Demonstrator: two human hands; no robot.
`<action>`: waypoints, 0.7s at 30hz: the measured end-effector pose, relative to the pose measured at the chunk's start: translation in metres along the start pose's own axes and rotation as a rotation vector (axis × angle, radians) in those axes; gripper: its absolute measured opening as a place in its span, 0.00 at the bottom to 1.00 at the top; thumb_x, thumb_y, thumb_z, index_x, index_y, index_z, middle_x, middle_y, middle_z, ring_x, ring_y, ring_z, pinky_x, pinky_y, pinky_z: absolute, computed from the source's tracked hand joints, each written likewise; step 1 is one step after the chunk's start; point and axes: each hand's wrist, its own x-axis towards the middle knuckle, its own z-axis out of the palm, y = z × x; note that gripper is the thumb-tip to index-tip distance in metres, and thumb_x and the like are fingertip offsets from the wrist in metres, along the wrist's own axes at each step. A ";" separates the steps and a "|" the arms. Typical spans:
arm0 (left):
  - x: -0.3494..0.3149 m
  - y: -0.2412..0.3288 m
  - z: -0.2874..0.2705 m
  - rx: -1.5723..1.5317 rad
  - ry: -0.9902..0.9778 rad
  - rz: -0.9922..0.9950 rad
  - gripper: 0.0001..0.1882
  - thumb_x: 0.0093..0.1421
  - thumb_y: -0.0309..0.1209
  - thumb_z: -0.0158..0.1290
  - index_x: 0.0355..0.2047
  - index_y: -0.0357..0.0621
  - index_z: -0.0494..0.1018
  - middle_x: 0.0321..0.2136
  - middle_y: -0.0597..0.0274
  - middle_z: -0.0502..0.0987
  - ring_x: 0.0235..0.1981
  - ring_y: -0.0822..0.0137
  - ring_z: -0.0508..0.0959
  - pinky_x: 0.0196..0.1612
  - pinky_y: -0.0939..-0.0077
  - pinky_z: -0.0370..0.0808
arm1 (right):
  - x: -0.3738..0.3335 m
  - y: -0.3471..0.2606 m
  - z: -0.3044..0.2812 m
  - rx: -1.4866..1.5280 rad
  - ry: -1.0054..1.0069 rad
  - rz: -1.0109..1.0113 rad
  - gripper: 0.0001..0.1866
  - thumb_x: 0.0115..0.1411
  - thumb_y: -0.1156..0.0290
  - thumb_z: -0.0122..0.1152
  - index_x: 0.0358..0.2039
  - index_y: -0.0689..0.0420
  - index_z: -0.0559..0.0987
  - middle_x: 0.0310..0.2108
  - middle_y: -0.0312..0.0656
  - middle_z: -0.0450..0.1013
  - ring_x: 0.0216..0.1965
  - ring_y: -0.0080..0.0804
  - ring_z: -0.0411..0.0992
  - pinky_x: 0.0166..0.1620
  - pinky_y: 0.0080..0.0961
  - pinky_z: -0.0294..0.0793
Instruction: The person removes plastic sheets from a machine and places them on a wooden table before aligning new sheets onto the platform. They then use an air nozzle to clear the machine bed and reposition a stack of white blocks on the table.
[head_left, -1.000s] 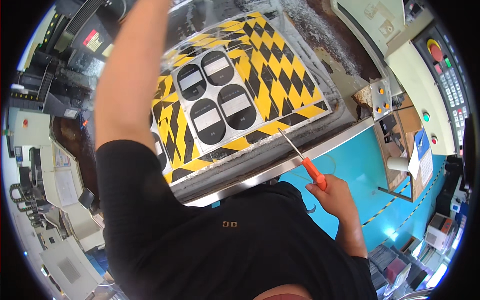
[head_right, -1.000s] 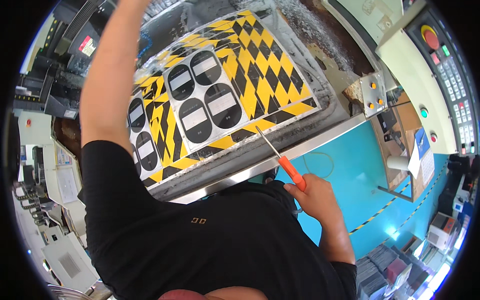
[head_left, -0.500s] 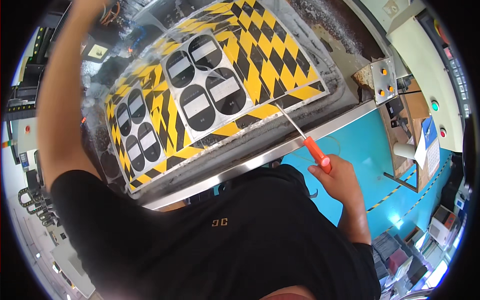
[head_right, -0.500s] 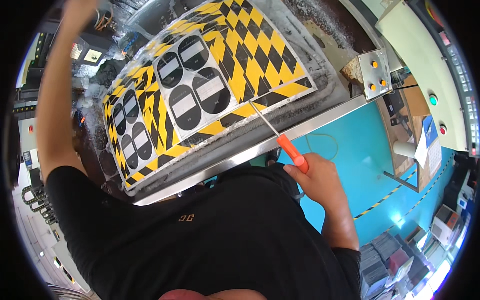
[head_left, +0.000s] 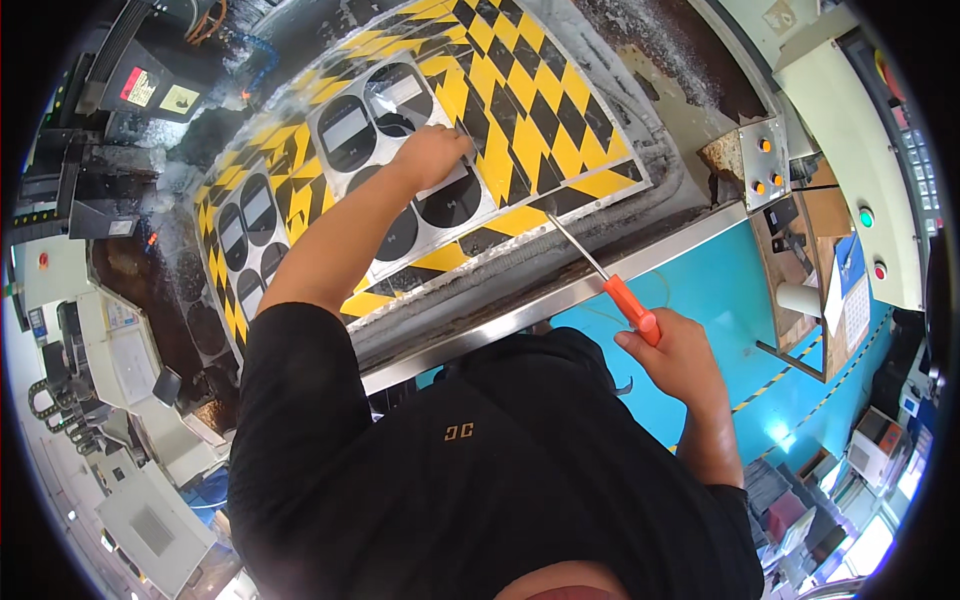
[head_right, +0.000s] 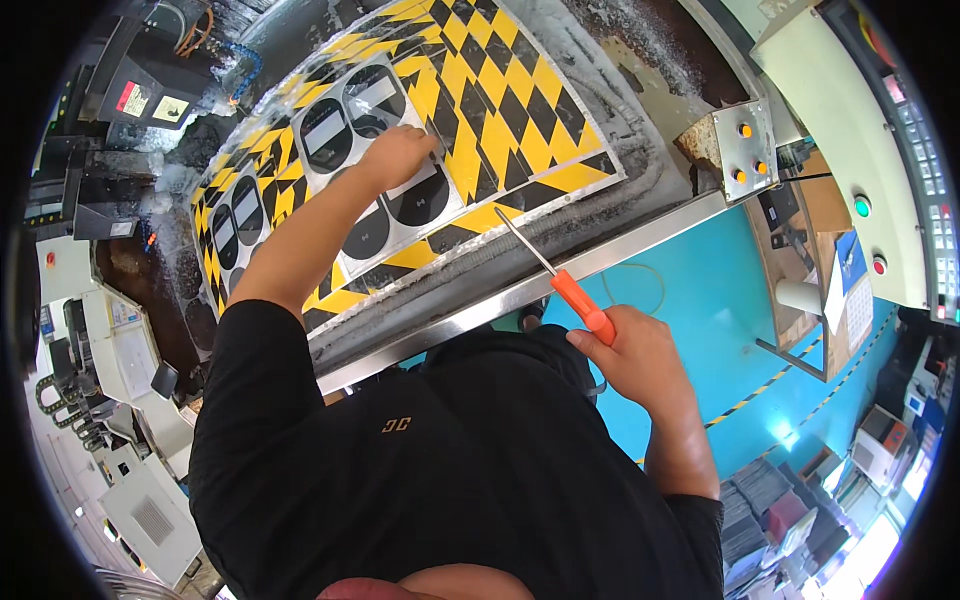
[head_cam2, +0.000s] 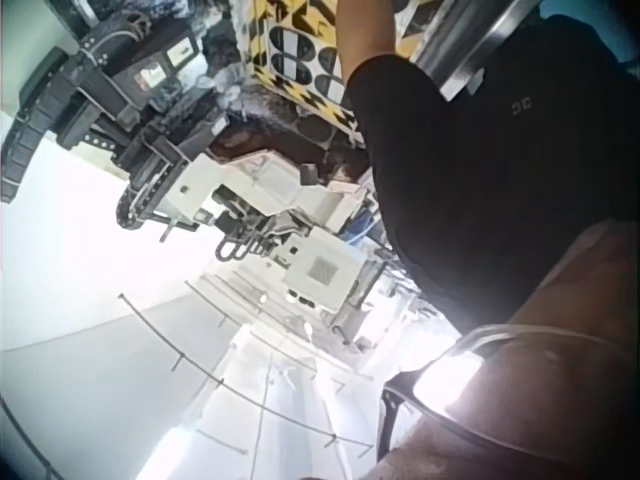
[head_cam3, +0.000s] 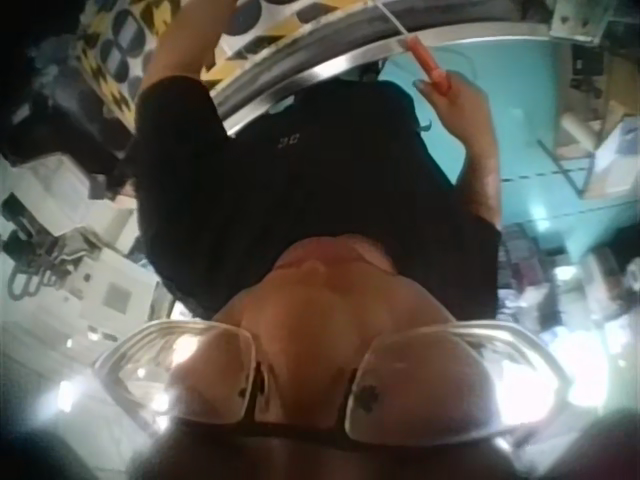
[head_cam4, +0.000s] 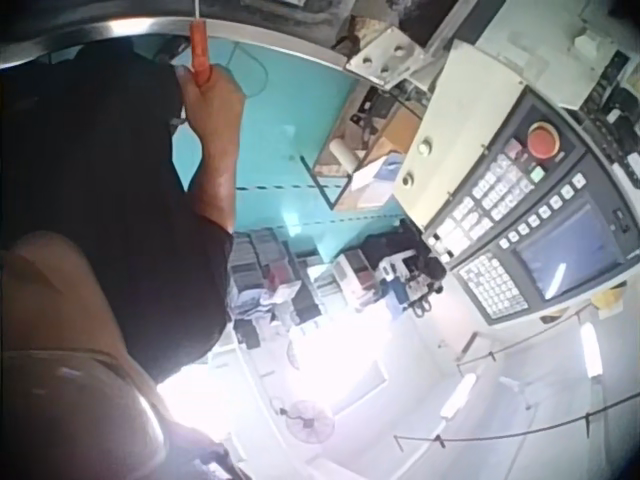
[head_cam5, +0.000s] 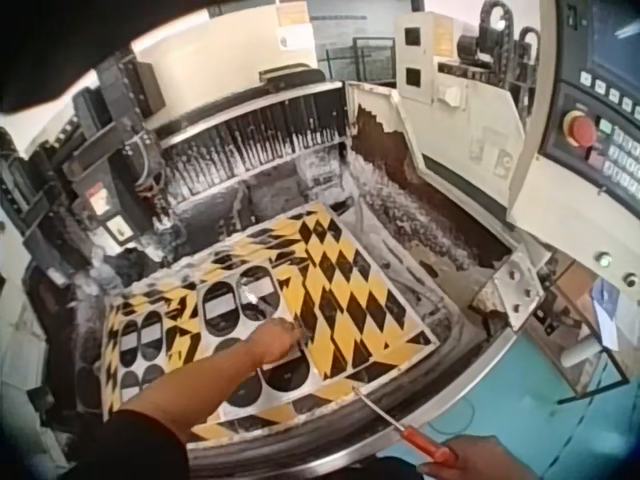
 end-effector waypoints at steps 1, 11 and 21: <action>0.001 0.001 0.002 -0.001 0.001 0.000 0.13 0.50 0.29 0.56 0.37 0.42 0.74 0.35 0.53 0.78 0.42 0.50 0.78 0.47 0.59 0.74 | 0.000 -0.001 0.000 0.002 -0.005 0.004 0.23 0.56 0.50 0.66 0.27 0.60 0.76 0.28 0.51 0.74 0.32 0.56 0.73 0.34 0.45 0.71; -0.089 -0.161 -0.112 -0.055 0.601 -0.730 0.14 0.53 0.42 0.58 0.34 0.48 0.76 0.29 0.55 0.81 0.33 0.53 0.81 0.39 0.60 0.76 | 0.000 0.001 -0.001 0.004 -0.016 -0.034 0.21 0.56 0.53 0.66 0.27 0.61 0.76 0.26 0.53 0.74 0.31 0.57 0.73 0.33 0.44 0.70; -0.497 -0.256 -0.328 -0.166 1.225 -1.353 0.20 0.51 0.45 0.54 0.34 0.41 0.82 0.29 0.58 0.83 0.32 0.66 0.81 0.41 0.66 0.76 | 0.018 -0.040 0.030 0.102 -0.143 -0.136 0.15 0.54 0.63 0.69 0.30 0.61 0.77 0.23 0.47 0.74 0.24 0.40 0.69 0.31 0.33 0.71</action>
